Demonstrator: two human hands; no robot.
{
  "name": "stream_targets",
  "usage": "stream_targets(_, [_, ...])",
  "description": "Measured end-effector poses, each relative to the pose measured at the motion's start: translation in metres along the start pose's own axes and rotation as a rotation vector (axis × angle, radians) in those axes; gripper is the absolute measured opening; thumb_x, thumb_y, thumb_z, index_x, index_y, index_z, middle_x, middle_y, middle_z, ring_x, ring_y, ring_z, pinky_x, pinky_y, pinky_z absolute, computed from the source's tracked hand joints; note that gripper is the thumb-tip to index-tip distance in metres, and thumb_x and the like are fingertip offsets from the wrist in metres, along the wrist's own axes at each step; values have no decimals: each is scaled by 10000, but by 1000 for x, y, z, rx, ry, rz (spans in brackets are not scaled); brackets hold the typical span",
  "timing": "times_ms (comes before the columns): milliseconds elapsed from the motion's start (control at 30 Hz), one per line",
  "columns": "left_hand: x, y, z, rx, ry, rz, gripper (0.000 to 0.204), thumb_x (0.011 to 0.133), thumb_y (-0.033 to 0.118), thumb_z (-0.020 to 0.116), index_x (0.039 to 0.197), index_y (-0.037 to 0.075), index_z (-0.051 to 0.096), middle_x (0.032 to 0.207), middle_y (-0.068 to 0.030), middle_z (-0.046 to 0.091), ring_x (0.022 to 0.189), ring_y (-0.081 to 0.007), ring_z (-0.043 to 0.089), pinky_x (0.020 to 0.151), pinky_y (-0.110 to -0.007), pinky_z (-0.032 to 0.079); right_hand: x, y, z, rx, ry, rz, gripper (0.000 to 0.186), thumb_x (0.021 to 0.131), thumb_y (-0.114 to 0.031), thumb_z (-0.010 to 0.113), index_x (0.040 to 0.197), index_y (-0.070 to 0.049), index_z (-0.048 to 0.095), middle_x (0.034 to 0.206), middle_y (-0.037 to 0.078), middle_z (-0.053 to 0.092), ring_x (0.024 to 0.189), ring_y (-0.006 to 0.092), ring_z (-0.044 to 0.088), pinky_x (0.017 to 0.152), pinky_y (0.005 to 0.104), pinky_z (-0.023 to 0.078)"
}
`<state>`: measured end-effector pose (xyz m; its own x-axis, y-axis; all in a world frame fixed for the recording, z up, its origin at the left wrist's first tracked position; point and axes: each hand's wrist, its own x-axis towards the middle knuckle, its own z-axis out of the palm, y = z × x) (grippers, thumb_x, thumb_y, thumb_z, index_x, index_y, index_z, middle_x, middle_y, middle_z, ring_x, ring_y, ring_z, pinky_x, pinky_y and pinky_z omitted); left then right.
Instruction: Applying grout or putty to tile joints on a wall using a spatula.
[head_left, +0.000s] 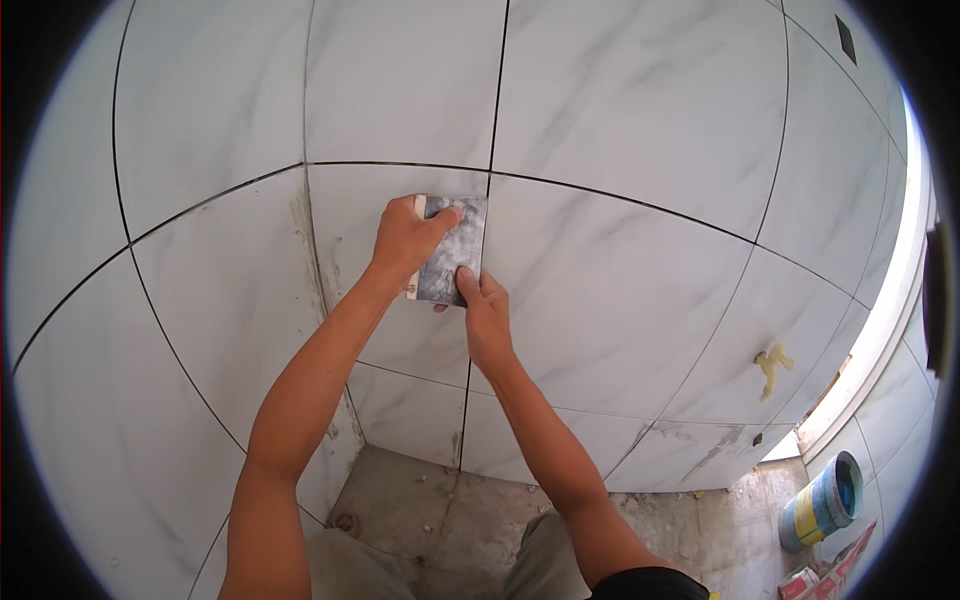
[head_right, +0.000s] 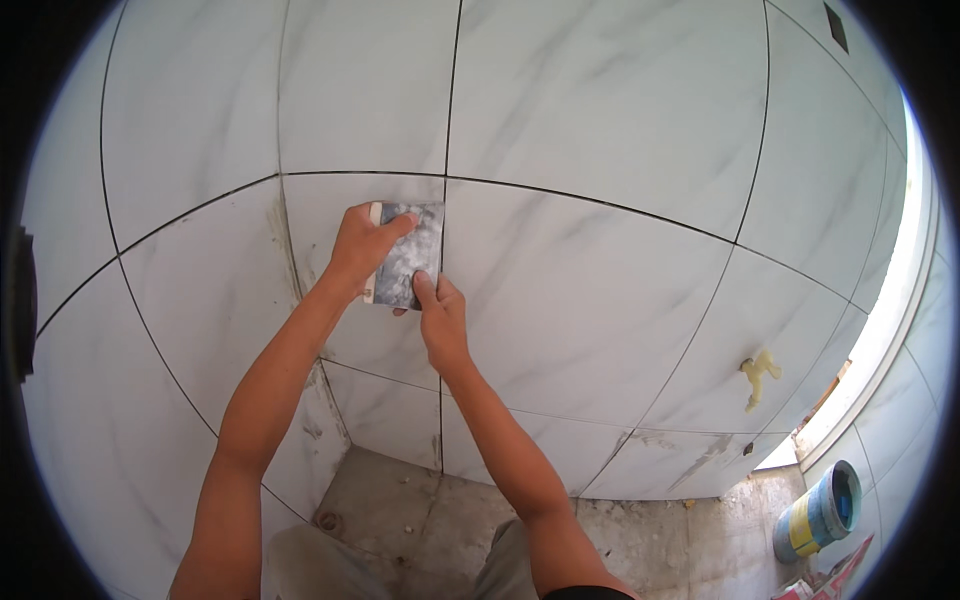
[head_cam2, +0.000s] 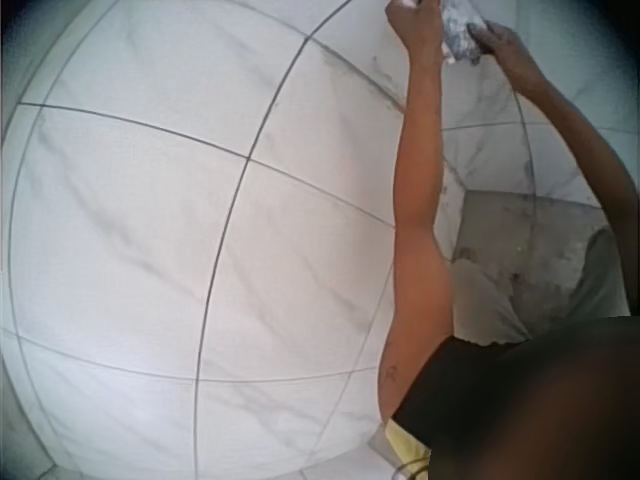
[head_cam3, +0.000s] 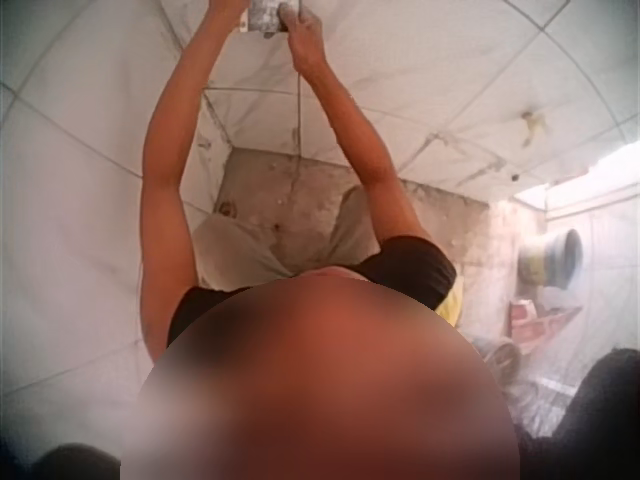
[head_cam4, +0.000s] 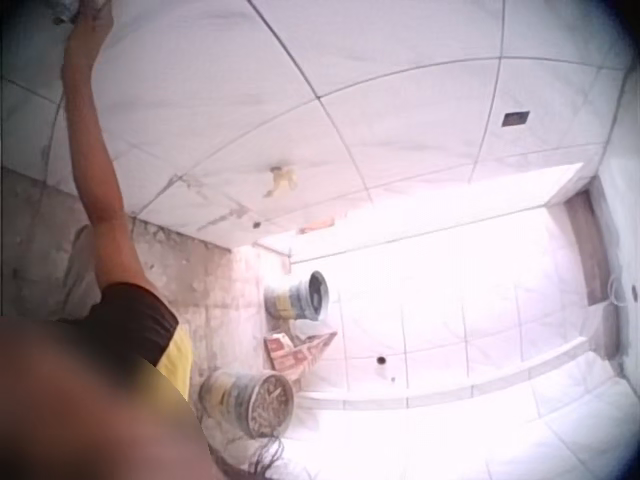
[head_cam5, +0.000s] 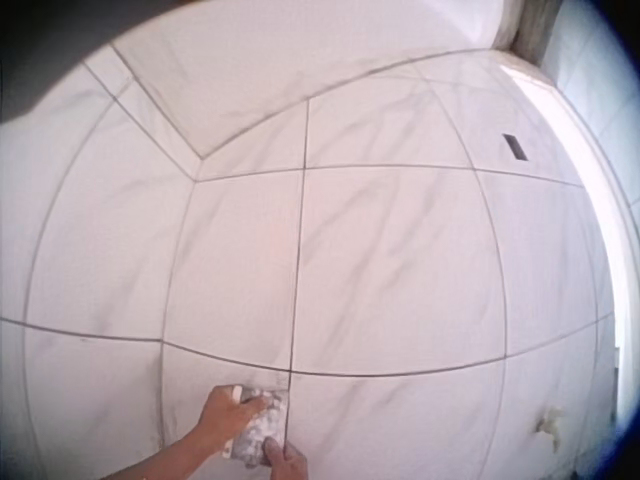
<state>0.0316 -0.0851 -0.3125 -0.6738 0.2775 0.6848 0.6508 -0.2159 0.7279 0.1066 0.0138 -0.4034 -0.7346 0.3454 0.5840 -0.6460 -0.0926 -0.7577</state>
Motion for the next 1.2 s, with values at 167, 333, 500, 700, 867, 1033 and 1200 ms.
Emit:
stream_targets(167, [11, 10, -1, -169, -67, -147, 223, 846, 167, 733, 911, -40, 680, 765, -55, 675, 621, -121, 604, 560, -323, 490, 16, -15, -2, -7, -49, -61, 309, 1059, -256, 499, 1049, 23, 632, 906, 66, 684, 733, 139, 612, 724, 298, 503])
stream_targets(333, [4, -2, 3, -209, 18, -47, 223, 848, 162, 731, 905, -47, 678, 760, -54, 671, 624, -123, 608, 567, -325, 497, 15, -11, -6, -24, -20, -30, 307, 1064, -248, 495, 1017, 26, 624, 869, 55, 674, 703, 122, 609, 681, 283, 506])
stream_targets(500, [0, 1, -2, -244, -44, -199, 237, 861, 183, 725, 943, -38, 696, 830, -55, 699, 711, -118, 623, 660, -296, 514, 13, -23, -14, -88, -70, -15, 345, 1052, -290, 516, 1002, 35, 621, 829, 87, 684, 653, 186, 620, 682, 339, 521])
stream_targets(700, [-82, -30, 10, -481, 327, -83, 326, 958, 243, 617, 1108, -39, 689, 925, -57, 699, 841, -99, 616, 747, -271, 499, -58, -70, -7, -1442, -109, -592, 695, 934, -360, 683, 1431, 31, 394, 1405, 259, 463, 1207, 383, 511, 966, 465, 470])
stream_targets(867, [-122, -14, 14, -788, -35, -192, 516, 1012, 324, 572, 1370, -43, 514, 1159, -84, 655, 1012, -120, 591, 882, -283, 484, -64, -99, 7, -1612, -603, -479, 738, 907, -280, 711, 1477, 8, 342, 1517, 242, 389, 1291, 413, 481, 973, 483, 480])
stream_targets(1033, [-116, -15, 27, -755, 13, 198, 578, 1015, 301, 582, 1490, 18, 415, 1352, -130, 595, 1106, -170, 604, 916, -302, 495, -16, -118, 11, -1802, -443, -286, 525, 878, -54, 585, 1379, -24, 430, 1056, 267, 670, 914, 434, 658, 741, 518, 538])
stream_targets(1200, [-87, -58, -27, -334, 332, 202, 348, 950, 139, 602, 1291, 68, 617, 1168, -129, 642, 936, -181, 626, 786, -304, 507, 102, -192, 64, -1670, -367, -627, 278, 895, -232, 676, 1015, 18, 660, 834, 250, 677, 773, 422, 668, 675, 437, 530])
